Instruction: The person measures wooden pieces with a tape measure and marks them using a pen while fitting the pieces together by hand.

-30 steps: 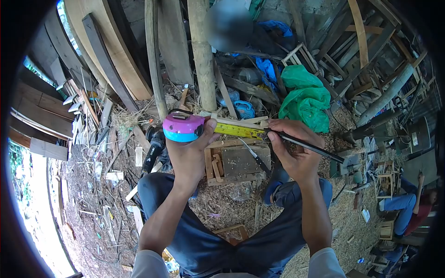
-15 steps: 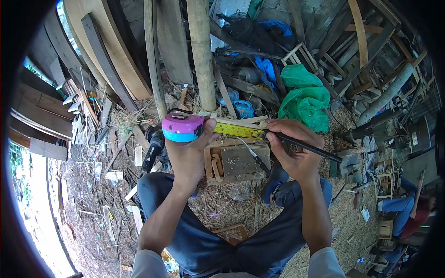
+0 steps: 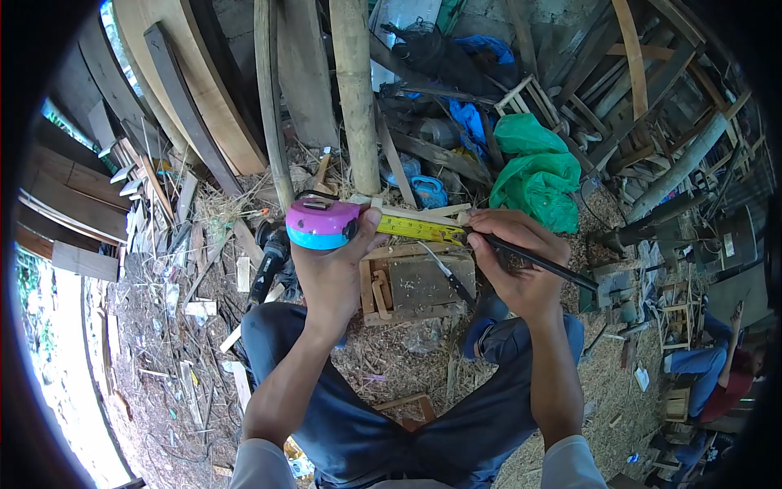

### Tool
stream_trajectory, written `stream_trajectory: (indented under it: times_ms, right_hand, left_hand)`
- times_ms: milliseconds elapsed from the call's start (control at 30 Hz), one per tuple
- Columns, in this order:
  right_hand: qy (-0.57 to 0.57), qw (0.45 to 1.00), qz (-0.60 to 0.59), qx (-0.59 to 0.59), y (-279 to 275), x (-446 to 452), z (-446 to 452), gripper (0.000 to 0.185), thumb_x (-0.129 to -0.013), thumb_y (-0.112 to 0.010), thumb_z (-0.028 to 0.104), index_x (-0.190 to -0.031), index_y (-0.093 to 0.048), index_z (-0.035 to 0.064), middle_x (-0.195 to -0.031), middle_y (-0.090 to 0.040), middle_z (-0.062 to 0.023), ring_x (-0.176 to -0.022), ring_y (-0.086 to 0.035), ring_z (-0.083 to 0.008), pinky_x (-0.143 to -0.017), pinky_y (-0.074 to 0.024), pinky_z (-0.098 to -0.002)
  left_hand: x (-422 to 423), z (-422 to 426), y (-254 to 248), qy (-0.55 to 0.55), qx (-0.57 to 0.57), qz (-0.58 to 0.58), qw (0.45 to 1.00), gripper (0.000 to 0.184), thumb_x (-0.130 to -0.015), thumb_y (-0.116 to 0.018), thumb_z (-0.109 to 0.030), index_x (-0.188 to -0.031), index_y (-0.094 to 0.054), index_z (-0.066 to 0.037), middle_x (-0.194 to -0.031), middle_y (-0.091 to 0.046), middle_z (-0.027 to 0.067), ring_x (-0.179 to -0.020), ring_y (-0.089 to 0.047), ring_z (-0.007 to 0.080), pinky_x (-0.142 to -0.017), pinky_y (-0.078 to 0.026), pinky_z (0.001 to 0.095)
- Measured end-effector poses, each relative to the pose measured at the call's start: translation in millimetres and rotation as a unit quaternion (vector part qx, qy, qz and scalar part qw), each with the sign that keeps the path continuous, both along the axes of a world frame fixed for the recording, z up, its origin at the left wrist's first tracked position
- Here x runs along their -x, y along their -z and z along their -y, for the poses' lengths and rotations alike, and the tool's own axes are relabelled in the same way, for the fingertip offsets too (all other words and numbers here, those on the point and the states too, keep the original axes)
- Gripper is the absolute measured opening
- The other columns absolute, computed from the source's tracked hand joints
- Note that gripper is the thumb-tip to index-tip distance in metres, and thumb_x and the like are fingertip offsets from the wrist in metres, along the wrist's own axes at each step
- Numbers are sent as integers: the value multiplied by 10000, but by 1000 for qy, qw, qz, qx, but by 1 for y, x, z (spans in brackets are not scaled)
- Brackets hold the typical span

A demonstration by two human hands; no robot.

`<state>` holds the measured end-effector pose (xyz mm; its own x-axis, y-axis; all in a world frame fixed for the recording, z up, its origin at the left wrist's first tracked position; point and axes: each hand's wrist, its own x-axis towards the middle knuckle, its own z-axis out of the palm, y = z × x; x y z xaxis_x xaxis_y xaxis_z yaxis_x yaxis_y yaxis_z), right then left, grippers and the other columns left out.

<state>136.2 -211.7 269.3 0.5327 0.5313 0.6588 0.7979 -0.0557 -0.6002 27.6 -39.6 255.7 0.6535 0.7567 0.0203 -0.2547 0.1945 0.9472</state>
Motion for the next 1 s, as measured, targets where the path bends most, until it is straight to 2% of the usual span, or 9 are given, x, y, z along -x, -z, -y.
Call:
stream_trajectory:
  times_ms: [67, 133, 167, 233, 500, 633, 900, 1000]
  right_hand:
    - [1, 1000, 3, 0, -1, 1, 0, 151, -731, -716, -13, -872, -666, 3, -874, -671, -117, -802, -671, -238, -697, -534, -309]
    - [2, 1000, -23, 0, -3, 3, -1, 122, -729, -690, -46, -849, -666, -38, -873, -672, -148, -846, -669, -248, -782, -523, -330]
    - [1, 1000, -24, 0, -2, 3, -1, 122, -729, -690, -46, -849, -666, -38, -873, -672, -148, -846, -669, -248, -782, -523, -330]
    - [1, 1000, -7, -16, 0, 1, -2, 151, -729, -714, -18, -871, -666, 3, -872, -671, -120, -803, -670, -239, -700, -536, -309]
    - [-4, 1000, 3, -4, -1, 1, -1, 159, -722, -714, -23, -872, -666, 3, -870, -671, -121, -802, -671, -241, -695, -534, -309]
    - [4, 1000, 3, -5, -2, 1, -1, 158, -724, -715, -20, -873, -667, 3, -870, -672, -121, -801, -671, -241, -694, -535, -308]
    - [-6, 1000, -2, -22, -2, 1, 0, 155, -729, -716, -14, -875, -668, 1, -869, -672, -119, -792, -669, -238, -686, -532, -306]
    - [-14, 999, 9, -34, -2, 0, -1, 157, -727, -718, -8, -876, -670, 4, -869, -672, -115, -789, -667, -236, -687, -531, -303]
  left_hand:
    - [0, -1, 1, 3, -1, 0, 1000, 209, -835, -666, -32, -968, -532, 56, -923, -628, 120, -823, -640, 165, -712, -591, 304]
    - [0, -1, 1, 5, -3, 1, 1000, 209, -835, -666, -33, -968, -532, 57, -920, -627, 118, -824, -640, 164, -711, -591, 303]
    - [-1, 0, 0, 2, 0, 6, 1000, 181, -830, -664, -18, -958, -541, 17, -894, -620, 89, -806, -635, 154, -708, -590, 308]
    - [-1, 1, 0, -1, 4, 11, 1000, 167, -825, -662, -2, -948, -551, -23, -868, -613, 60, -787, -631, 143, -705, -588, 312]
    - [0, 1, -3, -1, 11, -4, 1000, 399, -810, -664, 24, -1092, -390, -46, -976, -538, 84, -865, -618, 179, -722, -600, 340]
    - [0, 2, -2, -9, 5, 8, 1000, 399, -811, -662, 25, -1093, -389, -47, -978, -536, 83, -867, -617, 179, -723, -600, 341]
    - [0, 1, 2, 10, 10, -1, 1000, 172, -830, -665, -24, -963, -557, -13, -881, -615, 62, -817, -632, 149, -742, -581, 312]
    - [0, 2, 2, 17, 2, -9, 1000, 181, -835, -663, -35, -977, -553, -9, -906, -616, 68, -827, -633, 149, -749, -577, 307]
